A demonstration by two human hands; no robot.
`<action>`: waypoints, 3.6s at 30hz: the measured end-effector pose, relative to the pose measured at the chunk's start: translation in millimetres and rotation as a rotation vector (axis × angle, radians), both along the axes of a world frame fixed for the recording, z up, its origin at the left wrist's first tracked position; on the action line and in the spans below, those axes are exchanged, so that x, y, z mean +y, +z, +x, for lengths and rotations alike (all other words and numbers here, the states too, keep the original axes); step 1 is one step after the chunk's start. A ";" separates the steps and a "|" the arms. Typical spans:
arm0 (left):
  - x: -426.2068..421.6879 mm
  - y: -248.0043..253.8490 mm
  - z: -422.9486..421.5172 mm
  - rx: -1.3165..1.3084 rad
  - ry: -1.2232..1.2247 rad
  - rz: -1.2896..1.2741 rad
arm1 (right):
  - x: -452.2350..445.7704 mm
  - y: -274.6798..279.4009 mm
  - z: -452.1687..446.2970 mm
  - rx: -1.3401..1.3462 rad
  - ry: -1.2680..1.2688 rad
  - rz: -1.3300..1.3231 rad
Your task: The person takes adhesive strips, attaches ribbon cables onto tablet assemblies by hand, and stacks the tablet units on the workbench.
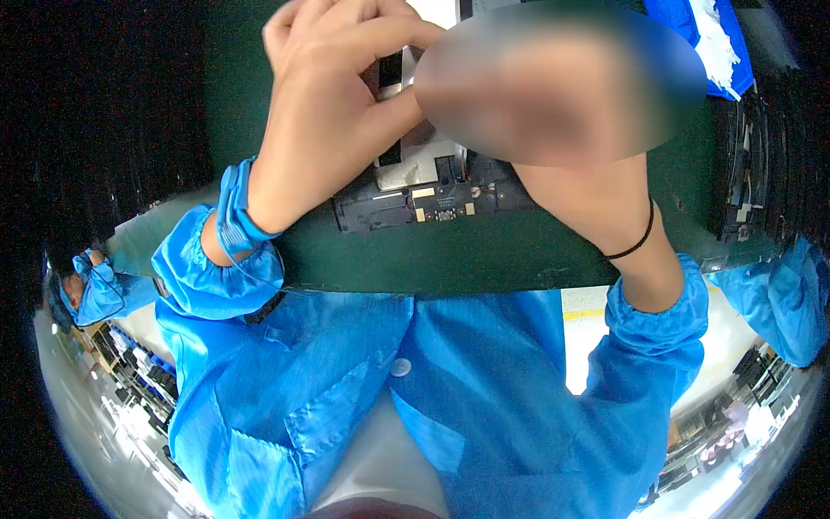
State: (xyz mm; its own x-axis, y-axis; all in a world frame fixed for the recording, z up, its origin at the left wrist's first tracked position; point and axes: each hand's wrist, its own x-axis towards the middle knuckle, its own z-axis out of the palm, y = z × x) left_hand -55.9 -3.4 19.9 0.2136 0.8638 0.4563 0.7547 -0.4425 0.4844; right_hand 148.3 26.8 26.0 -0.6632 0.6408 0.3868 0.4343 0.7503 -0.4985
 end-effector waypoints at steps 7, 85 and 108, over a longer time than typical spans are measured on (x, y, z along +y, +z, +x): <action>-26.4 -8.5 -27.0 0.184 -0.088 0.490 | 1.9 -6.6 -17.8 0.081 0.054 -0.207; -14.2 -13.3 -9.0 -0.264 -0.197 -0.100 | -36.0 3.9 10.6 -0.196 0.123 0.025; -14.4 -15.0 -4.0 -0.256 -0.221 -0.128 | -34.7 -3.5 16.6 -0.148 0.141 -0.003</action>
State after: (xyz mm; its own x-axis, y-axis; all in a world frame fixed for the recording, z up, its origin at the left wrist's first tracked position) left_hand -59.9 -17.9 4.9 0.2946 0.8632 0.4101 0.4946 -0.5049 0.7074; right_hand 164.9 -7.9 22.4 -0.7956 0.5388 0.2768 0.3938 0.8073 -0.4396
